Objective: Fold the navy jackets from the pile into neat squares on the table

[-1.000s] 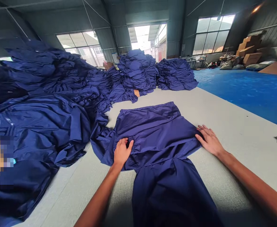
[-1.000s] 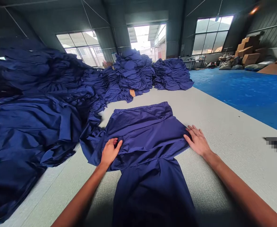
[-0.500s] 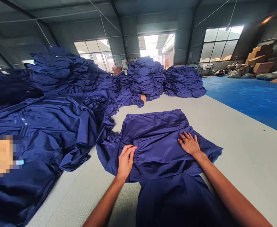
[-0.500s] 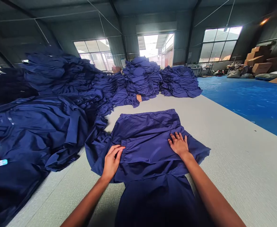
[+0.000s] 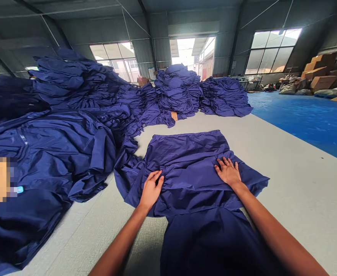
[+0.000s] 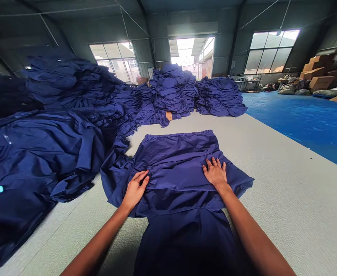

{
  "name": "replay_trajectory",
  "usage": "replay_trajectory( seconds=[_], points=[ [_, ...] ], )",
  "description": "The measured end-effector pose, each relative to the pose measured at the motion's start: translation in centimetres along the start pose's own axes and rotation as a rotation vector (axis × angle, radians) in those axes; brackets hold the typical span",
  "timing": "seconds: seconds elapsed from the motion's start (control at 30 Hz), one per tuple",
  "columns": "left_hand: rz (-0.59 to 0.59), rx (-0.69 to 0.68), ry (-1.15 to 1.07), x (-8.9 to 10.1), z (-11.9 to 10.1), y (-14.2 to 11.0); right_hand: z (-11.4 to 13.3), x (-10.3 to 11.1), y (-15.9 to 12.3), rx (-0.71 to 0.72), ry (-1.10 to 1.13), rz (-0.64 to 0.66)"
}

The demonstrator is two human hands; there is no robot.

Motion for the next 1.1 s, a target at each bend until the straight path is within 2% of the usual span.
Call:
replay_trajectory(
  seconds=[0.3,0.7,0.8,1.1],
  points=[
    [0.029,0.074,-0.037,-0.2,1.6,0.5,0.2,0.5,0.0,0.003,0.013,-0.037],
    [0.0,0.064,0.035,-0.2,1.5,1.1,0.7,1.6,0.7,0.015,0.0,-0.033],
    [-0.004,0.05,0.045,-0.1,1.4,0.7,1.2,2.0,1.0,0.038,-0.048,-0.105],
    [-0.057,0.032,0.171,0.2,2.8,0.1,1.4,0.6,1.0,0.104,-0.139,-0.179]
  ],
)
Point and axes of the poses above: each hand's wrist, its own y-axis towards the middle knuckle, its own x-axis out of the back of the hand, z = x × y, the point moved 10 cm from there along y, towards the middle knuckle, and after that the axes turned 8 degrees about x, right-handed, at the moved point
